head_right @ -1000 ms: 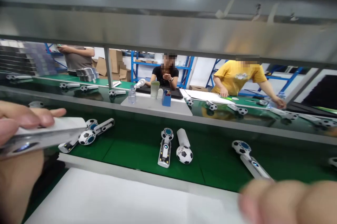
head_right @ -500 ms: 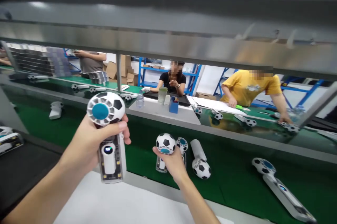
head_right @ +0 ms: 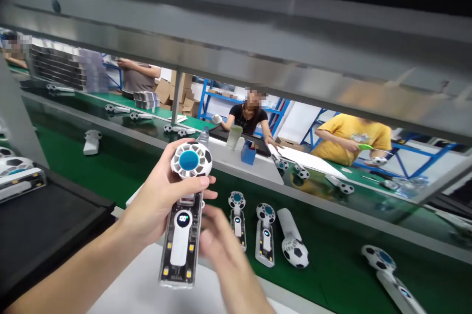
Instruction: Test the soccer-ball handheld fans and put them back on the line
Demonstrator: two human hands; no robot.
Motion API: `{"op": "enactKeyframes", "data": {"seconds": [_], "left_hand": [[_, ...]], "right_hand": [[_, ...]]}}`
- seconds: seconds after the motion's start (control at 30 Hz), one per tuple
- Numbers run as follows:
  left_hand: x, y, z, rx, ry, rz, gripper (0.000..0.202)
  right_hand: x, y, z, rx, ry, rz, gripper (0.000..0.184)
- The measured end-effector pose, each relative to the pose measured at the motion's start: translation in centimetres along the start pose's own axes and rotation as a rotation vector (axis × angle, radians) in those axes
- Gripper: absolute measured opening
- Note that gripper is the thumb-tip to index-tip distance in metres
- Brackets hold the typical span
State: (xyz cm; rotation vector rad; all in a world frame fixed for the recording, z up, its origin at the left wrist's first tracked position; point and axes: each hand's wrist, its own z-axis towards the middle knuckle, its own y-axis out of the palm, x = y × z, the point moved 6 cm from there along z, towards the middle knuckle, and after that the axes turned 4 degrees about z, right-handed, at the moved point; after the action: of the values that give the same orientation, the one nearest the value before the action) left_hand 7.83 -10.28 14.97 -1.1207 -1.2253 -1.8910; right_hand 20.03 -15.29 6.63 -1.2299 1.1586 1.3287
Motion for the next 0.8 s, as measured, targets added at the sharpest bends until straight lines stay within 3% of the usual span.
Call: {"op": "enactKeyframes", "data": {"seconds": [0.03,0.13,0.23,0.4,0.5,0.63,0.73,0.8], "left_hand": [[0.1,0.0,-0.1,0.001,0.013,0.010,0.064],[0.4,0.0,-0.4,0.000,0.060,0.054,0.058],[1.0,-0.2,-0.7,0.003,0.096,0.085,0.059],[2.0,-0.2,-1.4,0.016,0.125,0.092,0.060],[2.2,0.3,-1.7,-0.037,0.160,0.024,0.059],[2.4,0.5,-1.8,-0.075,0.264,-0.142,0.039],[2.1,0.0,-1.6,-0.024,0.287,-0.124,0.038],[1.9,-0.3,-1.2,0.023,0.273,-0.065,0.040]], "right_hand": [[-0.8,1.9,-1.0,-0.072,0.052,0.146,0.072],[-2.1,4.8,-2.8,-0.012,0.146,0.298,0.077],[-2.6,5.2,-3.3,0.081,0.137,0.277,0.083],[-3.8,5.6,-3.2,0.007,0.096,0.316,0.084],[-4.4,5.7,-3.5,0.015,0.096,0.317,0.080],[-6.7,5.2,-4.2,0.078,-0.077,0.266,0.066],[-10.0,4.1,-5.3,0.165,-0.281,0.191,0.049],[-12.9,2.8,-6.6,0.294,-0.432,0.139,0.045]]}}
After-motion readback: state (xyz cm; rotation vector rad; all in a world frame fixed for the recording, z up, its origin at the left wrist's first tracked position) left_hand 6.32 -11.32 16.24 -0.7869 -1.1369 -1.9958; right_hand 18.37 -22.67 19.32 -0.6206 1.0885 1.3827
